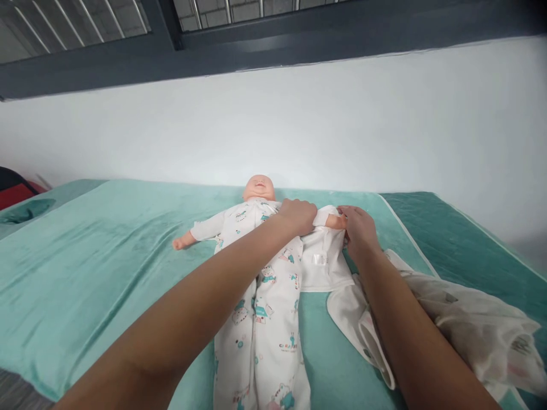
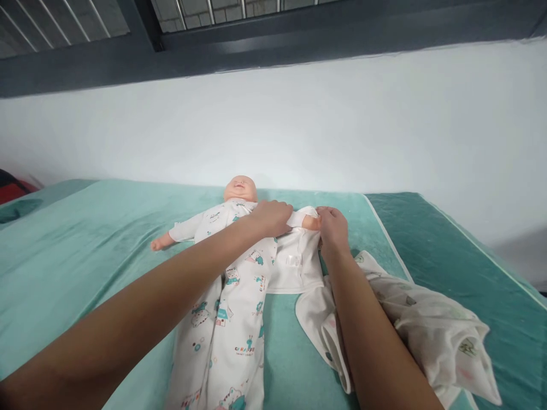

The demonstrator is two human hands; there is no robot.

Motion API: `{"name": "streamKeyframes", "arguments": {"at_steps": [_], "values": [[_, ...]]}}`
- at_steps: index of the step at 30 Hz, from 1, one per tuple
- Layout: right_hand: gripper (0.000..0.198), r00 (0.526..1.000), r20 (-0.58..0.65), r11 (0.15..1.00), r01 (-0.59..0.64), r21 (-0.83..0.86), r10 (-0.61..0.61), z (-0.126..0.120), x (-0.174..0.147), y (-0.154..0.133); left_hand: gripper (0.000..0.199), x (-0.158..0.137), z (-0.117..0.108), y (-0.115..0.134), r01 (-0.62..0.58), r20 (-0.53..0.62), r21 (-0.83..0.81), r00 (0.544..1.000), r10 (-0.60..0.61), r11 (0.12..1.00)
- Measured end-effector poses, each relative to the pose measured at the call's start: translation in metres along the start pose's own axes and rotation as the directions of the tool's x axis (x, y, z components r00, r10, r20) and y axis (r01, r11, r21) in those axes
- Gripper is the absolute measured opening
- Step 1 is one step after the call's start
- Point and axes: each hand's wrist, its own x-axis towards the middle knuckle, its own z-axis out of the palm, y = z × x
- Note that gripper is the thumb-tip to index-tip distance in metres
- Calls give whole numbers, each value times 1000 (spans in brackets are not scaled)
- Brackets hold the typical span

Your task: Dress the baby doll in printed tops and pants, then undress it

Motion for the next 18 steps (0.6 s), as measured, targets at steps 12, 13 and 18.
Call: {"name": "streamKeyframes", "arguments": {"at_steps": [12, 13, 18], "values": [[35, 875, 224, 678, 476, -560, -429, 16, -30, -9, 34, -118, 58, -75, 16, -444, -750, 729, -521, 661], [37, 848, 286, 658, 527, -538, -445, 21, -38, -10, 36, -124, 68, -83, -11, -413, -817, 709, -571, 577], [41, 716, 563, 739, 625, -253, -413, 52, -72, -20, 39, -126, 100, -105, -138, -315, -939, 714, -626, 315]]}}
